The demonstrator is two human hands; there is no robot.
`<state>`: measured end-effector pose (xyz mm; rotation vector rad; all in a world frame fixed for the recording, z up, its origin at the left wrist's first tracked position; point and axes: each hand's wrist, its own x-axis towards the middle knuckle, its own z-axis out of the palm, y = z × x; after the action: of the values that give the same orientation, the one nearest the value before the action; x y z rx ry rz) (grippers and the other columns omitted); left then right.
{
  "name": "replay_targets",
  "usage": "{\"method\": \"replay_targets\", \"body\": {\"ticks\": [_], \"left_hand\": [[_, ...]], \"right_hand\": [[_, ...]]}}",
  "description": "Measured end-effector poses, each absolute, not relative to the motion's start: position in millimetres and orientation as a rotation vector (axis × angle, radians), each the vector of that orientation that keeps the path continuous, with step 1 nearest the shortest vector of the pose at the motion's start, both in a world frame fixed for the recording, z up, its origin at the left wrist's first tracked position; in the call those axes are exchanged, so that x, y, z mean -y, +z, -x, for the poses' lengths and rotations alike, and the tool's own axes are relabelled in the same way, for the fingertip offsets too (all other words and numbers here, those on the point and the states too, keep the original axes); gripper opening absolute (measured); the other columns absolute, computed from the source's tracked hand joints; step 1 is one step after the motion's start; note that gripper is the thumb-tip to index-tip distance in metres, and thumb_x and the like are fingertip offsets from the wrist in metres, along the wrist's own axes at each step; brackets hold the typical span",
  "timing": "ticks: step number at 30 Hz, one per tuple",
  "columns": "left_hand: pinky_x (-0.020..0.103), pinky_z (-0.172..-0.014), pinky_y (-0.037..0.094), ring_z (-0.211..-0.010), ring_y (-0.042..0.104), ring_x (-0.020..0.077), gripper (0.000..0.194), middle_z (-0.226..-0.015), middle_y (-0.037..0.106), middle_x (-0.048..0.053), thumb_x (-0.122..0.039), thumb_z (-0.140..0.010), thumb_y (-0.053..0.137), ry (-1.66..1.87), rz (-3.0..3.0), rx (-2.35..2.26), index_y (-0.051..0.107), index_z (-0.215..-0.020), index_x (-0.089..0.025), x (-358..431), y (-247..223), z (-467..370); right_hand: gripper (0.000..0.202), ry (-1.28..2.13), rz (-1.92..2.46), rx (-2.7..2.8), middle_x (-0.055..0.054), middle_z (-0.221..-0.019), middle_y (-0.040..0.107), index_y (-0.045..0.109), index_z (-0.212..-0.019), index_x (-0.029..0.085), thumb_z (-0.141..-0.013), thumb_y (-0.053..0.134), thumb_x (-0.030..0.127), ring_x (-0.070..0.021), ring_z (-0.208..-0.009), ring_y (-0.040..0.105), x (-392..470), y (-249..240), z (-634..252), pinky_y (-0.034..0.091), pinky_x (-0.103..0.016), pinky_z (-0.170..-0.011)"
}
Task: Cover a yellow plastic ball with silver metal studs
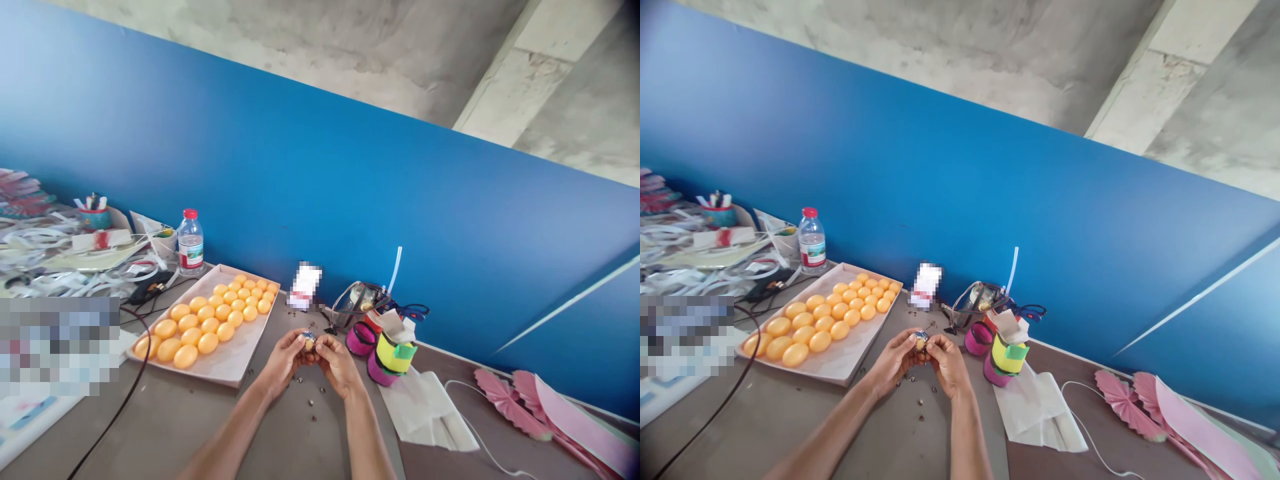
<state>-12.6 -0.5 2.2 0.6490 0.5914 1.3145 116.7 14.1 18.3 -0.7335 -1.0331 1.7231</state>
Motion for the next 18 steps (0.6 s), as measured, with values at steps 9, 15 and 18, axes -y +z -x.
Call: {"method": "replay_targets", "body": {"ticks": [9, 15, 18], "left_hand": [[0.029, -0.060, 0.046, -0.057, 0.058, 0.0129, 0.039, -0.069, 0.060, 0.002, -0.041, -0.073, 0.063, 1.326, -0.760, -0.657, 0.056, -0.099, -0.013, -0.4, -5.9, 13.1], [0.028, -0.059, 0.046, -0.056, 0.058, 0.0127, 0.038, -0.069, 0.060, 0.002, -0.041, -0.072, 0.064, 1.333, -0.761, -0.653, 0.056, -0.097, -0.013, 0.0, -8.7, 12.1], [0.027, -0.060, 0.046, -0.057, 0.059, 0.0121, 0.036, -0.072, 0.062, 0.002, -0.039, -0.072, 0.065, 1.340, -0.689, -0.609, 0.057, -0.095, -0.014, 1.4, -2.1, 11.4]], "right_hand": [[0.024, 1.722, 0.790, 1.013, 0.004, -0.049, 0.055, 0.053, -0.059, 0.018, -0.061, 0.075, 0.027, -0.0118, -0.049, 0.049, -17.1, 8.8, -116.8, 0.039, -0.027, -0.055], [0.027, 1.727, 0.802, 0.980, 0.005, -0.045, 0.051, 0.051, -0.057, 0.019, -0.060, 0.076, 0.029, -0.0122, -0.048, 0.049, -16.6, 7.2, -113.4, 0.038, -0.026, -0.053], [0.025, 1.712, 0.756, 0.931, 0.005, -0.049, 0.051, 0.053, -0.061, 0.019, -0.063, 0.073, 0.034, -0.0101, -0.047, 0.046, -17.6, 7.0, -116.0, 0.036, -0.025, -0.051]]}}
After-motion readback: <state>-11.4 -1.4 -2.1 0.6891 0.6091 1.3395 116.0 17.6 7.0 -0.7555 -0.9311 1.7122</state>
